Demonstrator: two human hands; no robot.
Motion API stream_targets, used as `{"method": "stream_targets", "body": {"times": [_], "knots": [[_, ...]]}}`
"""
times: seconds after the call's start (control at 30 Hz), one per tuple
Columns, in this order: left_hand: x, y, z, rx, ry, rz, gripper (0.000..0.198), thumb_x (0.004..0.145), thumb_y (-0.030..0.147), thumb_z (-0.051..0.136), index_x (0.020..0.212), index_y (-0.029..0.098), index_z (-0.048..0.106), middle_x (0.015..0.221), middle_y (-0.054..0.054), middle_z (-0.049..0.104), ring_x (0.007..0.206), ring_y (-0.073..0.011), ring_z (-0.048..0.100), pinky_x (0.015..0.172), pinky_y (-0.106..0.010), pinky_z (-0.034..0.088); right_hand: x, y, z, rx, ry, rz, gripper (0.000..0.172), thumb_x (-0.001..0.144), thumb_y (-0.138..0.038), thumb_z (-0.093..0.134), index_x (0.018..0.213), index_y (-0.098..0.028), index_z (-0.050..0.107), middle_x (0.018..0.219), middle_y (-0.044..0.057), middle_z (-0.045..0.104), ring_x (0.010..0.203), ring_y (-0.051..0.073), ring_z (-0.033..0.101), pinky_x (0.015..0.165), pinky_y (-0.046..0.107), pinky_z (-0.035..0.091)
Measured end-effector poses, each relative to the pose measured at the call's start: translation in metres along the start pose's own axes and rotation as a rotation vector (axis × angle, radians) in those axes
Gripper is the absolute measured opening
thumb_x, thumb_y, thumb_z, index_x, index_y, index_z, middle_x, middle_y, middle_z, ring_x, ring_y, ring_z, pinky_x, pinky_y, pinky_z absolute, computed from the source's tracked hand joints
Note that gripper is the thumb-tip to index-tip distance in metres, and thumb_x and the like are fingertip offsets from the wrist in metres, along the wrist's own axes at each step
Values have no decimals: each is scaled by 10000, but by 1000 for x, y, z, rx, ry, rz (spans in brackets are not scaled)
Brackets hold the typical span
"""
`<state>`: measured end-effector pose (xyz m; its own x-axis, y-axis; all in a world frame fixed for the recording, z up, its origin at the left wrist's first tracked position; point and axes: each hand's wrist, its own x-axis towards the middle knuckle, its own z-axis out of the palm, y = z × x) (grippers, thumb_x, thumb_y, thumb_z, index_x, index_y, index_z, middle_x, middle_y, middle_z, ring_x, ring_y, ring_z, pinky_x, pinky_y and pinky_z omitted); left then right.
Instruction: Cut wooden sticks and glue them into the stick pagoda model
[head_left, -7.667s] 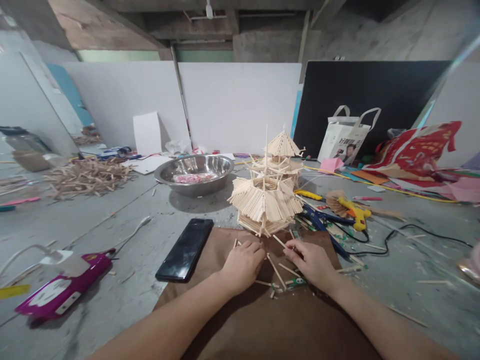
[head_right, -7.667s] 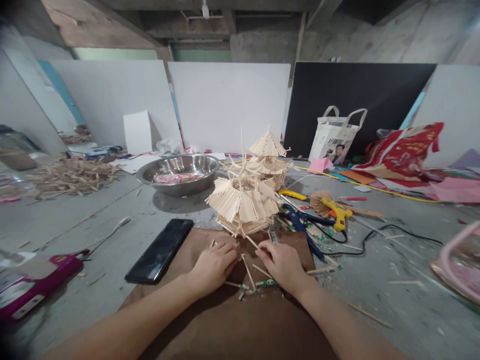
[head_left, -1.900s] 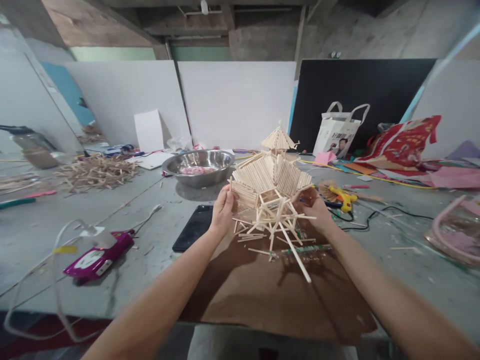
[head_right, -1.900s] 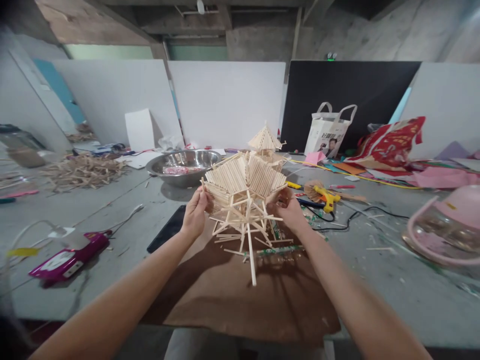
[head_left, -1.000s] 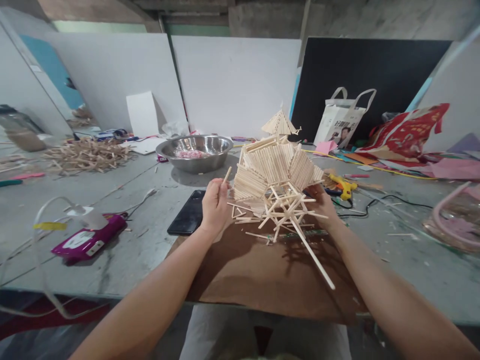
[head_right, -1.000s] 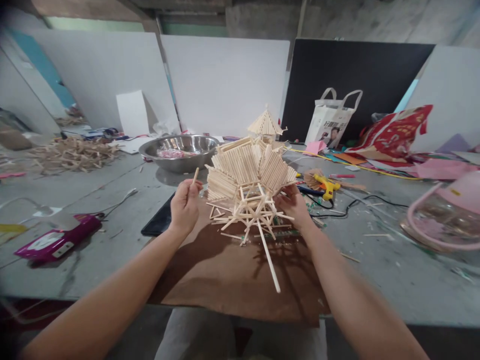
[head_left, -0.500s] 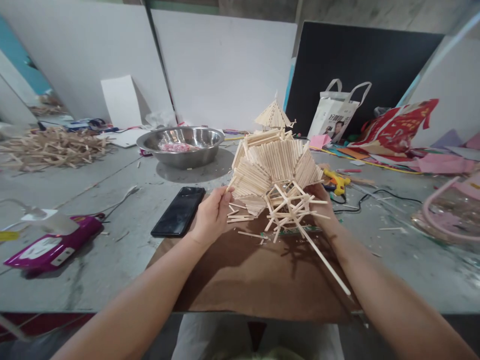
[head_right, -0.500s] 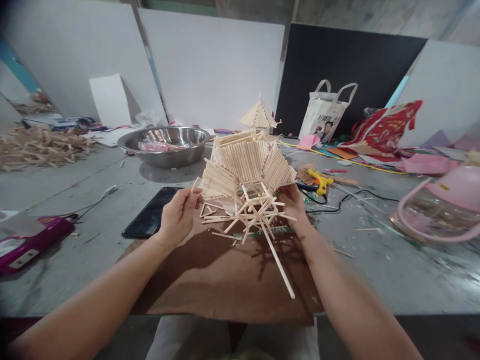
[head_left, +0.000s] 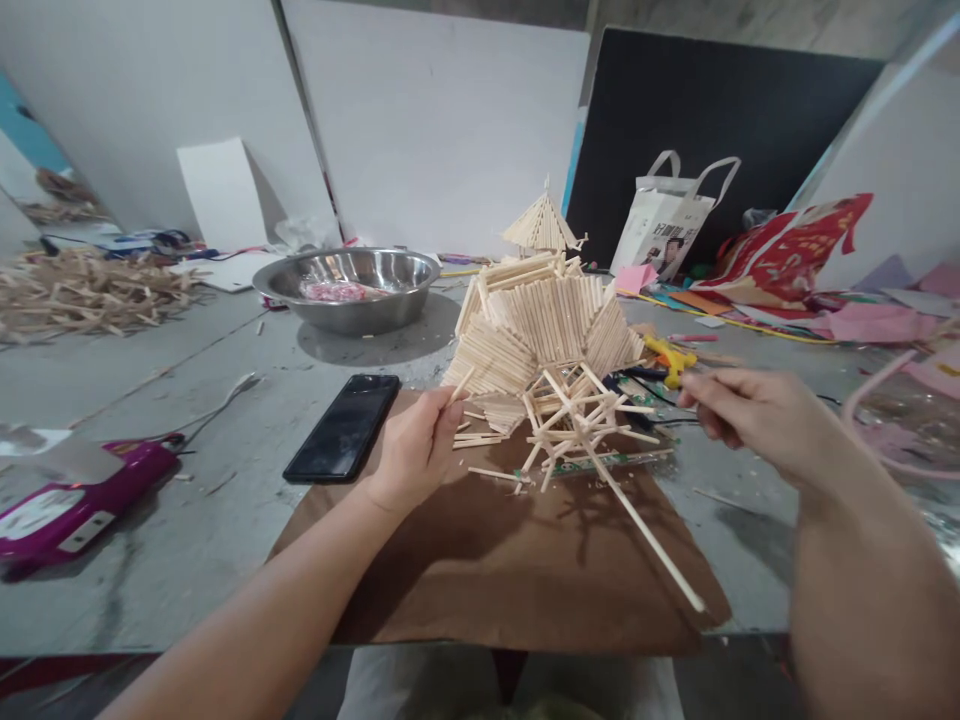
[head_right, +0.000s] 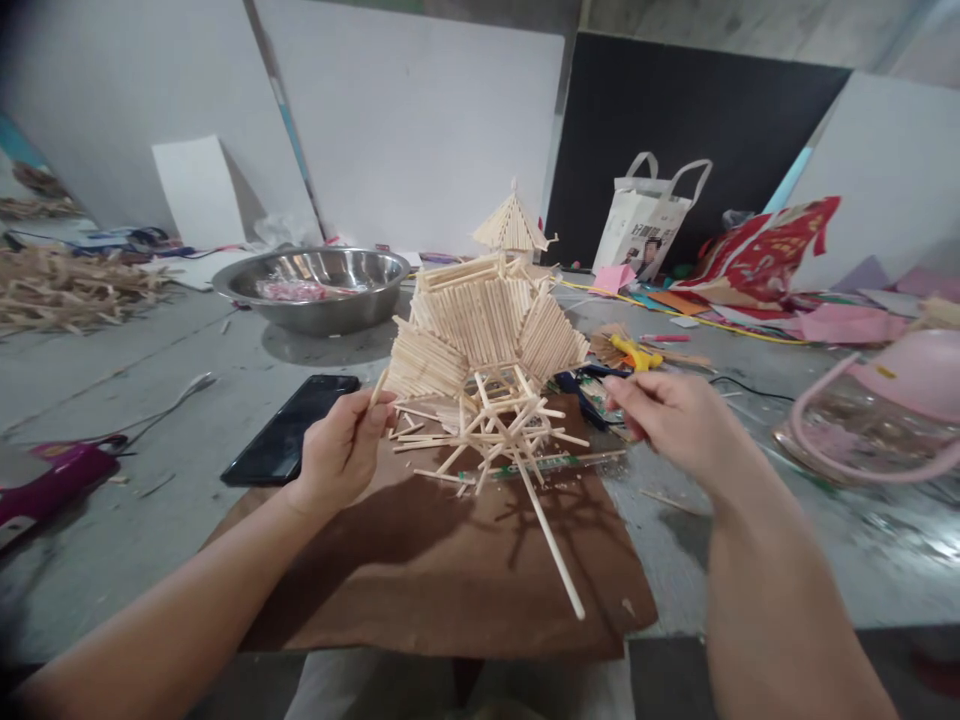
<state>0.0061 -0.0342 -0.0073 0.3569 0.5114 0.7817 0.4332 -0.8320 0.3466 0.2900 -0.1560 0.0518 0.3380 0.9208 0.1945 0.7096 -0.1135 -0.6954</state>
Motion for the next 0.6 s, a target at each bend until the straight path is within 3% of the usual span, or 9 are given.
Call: {"method": "stream_targets", "body": {"times": [0.13,0.2,0.4,0.6], "knots": [[0,4,-2,-15,-8,39,171,784,159,424,933,150,507,686,-12,597,568,-78,544,535,-163,422,-34,-19,24,263,-416,138,413,709,-549,434,627,-165,565,382,-30,458,338,60,372,354,194,274],[0,6,-3,-17,-29,78,163,778,144,429,918,147,512,682,-14,600,562,-77,543,530,-160,418,-41,-22,40,387,-546,208,422,723,-543,418,616,-161,561,376,-34,457,317,47,344,335,184,254],[3,9,-6,-8,-62,165,112,764,126,440,848,138,514,618,-3,578,530,-71,530,505,-152,399,-37,-22,63,737,-637,348,400,730,-498,450,584,-142,561,333,-49,435,266,17,311,292,152,177],[3,7,-6,-17,-82,154,114,770,139,430,850,142,511,599,-3,572,512,-71,523,484,-152,397,-36,-26,64,820,-691,380,366,696,-473,513,563,-133,537,320,-58,424,246,7,282,275,148,129]]}}
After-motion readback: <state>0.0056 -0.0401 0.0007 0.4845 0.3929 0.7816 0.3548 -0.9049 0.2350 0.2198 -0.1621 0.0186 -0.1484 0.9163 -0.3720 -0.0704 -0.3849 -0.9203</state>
